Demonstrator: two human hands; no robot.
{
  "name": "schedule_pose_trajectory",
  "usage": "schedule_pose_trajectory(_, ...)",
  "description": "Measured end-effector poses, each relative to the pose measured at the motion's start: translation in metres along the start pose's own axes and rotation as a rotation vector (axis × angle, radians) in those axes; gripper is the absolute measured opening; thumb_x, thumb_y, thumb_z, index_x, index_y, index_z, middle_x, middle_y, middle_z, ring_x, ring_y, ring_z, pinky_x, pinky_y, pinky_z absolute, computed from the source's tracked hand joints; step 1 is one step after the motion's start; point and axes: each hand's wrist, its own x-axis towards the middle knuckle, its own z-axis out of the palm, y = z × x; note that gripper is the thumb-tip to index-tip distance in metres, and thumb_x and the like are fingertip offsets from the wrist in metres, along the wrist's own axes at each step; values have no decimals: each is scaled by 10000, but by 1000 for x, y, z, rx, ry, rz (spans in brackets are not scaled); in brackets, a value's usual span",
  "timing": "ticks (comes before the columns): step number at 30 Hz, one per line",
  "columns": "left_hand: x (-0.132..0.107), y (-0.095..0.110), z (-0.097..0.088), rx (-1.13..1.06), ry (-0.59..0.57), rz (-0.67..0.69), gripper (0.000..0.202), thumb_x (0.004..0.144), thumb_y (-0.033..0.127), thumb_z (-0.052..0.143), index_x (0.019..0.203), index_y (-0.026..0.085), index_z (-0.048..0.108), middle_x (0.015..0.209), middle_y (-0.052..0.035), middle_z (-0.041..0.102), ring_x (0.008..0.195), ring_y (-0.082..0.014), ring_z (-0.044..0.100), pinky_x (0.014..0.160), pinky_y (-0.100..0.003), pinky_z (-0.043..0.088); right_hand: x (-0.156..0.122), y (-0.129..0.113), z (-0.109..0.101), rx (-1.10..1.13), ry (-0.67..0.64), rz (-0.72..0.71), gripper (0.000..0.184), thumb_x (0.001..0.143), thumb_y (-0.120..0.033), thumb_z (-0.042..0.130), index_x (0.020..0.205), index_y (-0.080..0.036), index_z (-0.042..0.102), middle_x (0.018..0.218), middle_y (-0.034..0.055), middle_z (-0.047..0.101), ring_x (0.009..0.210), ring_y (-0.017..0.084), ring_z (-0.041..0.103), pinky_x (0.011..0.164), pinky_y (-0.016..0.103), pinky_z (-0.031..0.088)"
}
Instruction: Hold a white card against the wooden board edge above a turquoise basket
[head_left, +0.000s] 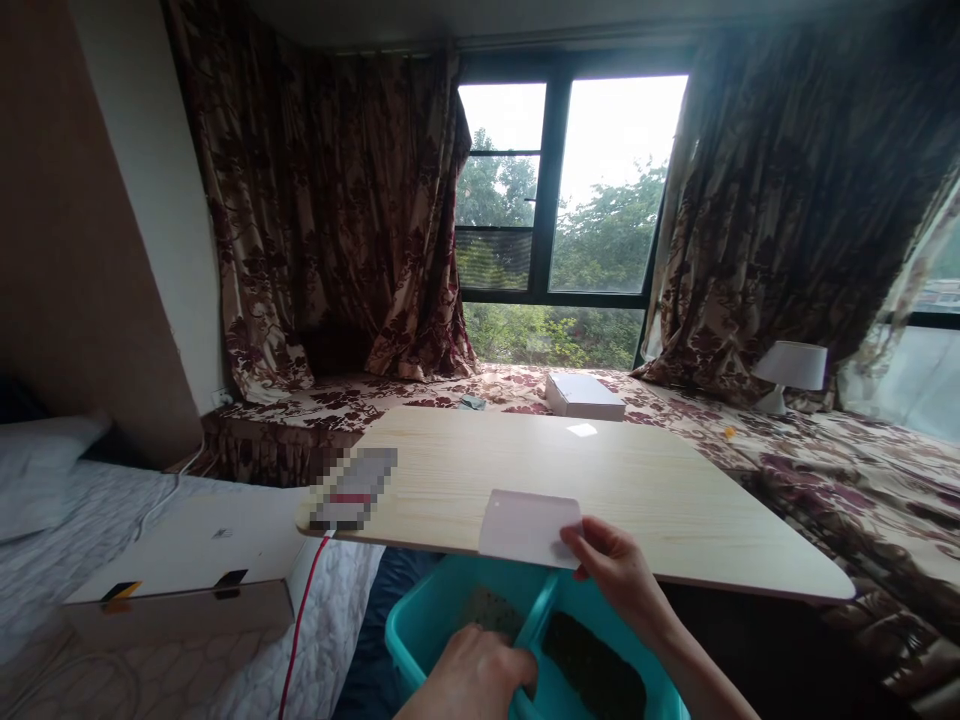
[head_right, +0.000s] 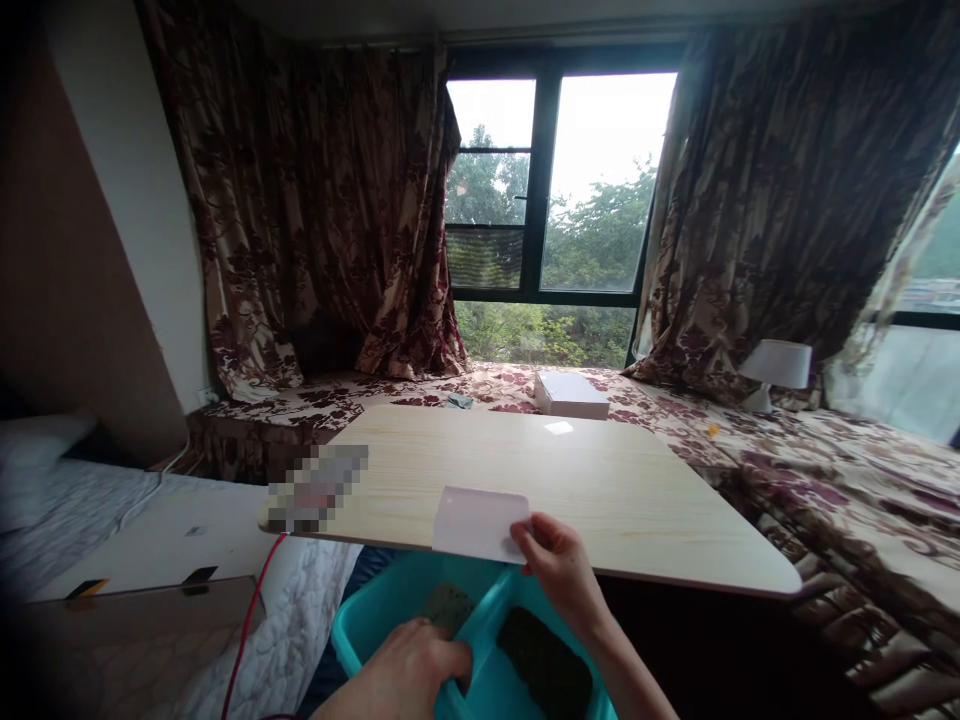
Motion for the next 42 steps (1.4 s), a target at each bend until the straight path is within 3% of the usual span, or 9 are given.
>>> schedule_pose_trajectory(5, -4, 4, -7, -33, -1, -32, 250, 728, 433, 632, 896, 259, 693, 876, -39, 634, 868, -269, 566, 803, -342, 426, 14, 2, -12, 26, 173, -3, 377, 584, -542, 692, 635, -170, 662, 598, 8, 618, 485, 113, 501, 425, 234, 481)
schedule_pose_trajectory(14, -8, 6, -6, -108, -24, -71, 252, 648, 340, 692, 897, 303, 680, 921, -2, 642, 912, -268, 536, 824, -335, 427, 21, 11, -11, -9, 181, -48, 376, 613, -540, 689, 604, -167, 642, 576, 7, 604, 530, 127, 521, 435, 239, 522)
schedule_pose_trajectory(22, -12, 8, -9, -108, -9, -80, 282, 648, 302, 682, 928, 283, 677, 943, -19, 625, 960, -274, 536, 839, -325, 418, 25, 13, -6, 28, 151, -35, 358, 602, -517, 692, 611, -164, 634, 583, 0, 590, 536, 118, 500, 431, 231, 503)
schedule_pose_trajectory(26, -15, 11, -10, -105, 45, -87, 264, 658, 367, 694, 903, 274, 664, 917, -19, 601, 963, -265, 541, 836, -312, 415, 22, 10, 0, 32, 134, -28, 349, 613, -512, 682, 588, -170, 618, 563, -11, 572, 512, 113, 497, 426, 230, 487)
schedule_pose_trajectory(33, -17, 13, -8, -131, 63, -98, 288, 653, 362, 712, 927, 279, 675, 948, -18, 612, 973, -262, 556, 843, -304, 412, 7, 5, 8, 28, -89, -17, 351, 636, -508, 688, 641, -157, 680, 557, -1, 601, 452, 101, 488, 409, 225, 460)
schedule_pose_trajectory(38, -17, 13, -11, -98, 64, -81, 297, 629, 395, 738, 892, 273, 672, 895, -10, 620, 938, -264, 555, 830, -313, 408, 22, 10, -8, 48, 142, -37, 381, 601, -529, 712, 663, -154, 683, 604, 24, 636, 521, 125, 531, 437, 235, 508)
schedule_pose_trajectory(42, -17, 14, -13, -91, 78, -74, 247, 634, 362, 717, 856, 275, 652, 874, 5, 600, 914, -240, 552, 821, -293, 398, 31, 14, -16, 39, 206, -32, 358, 593, -511, 707, 666, -161, 682, 600, 24, 634, 564, 141, 550, 452, 239, 523)
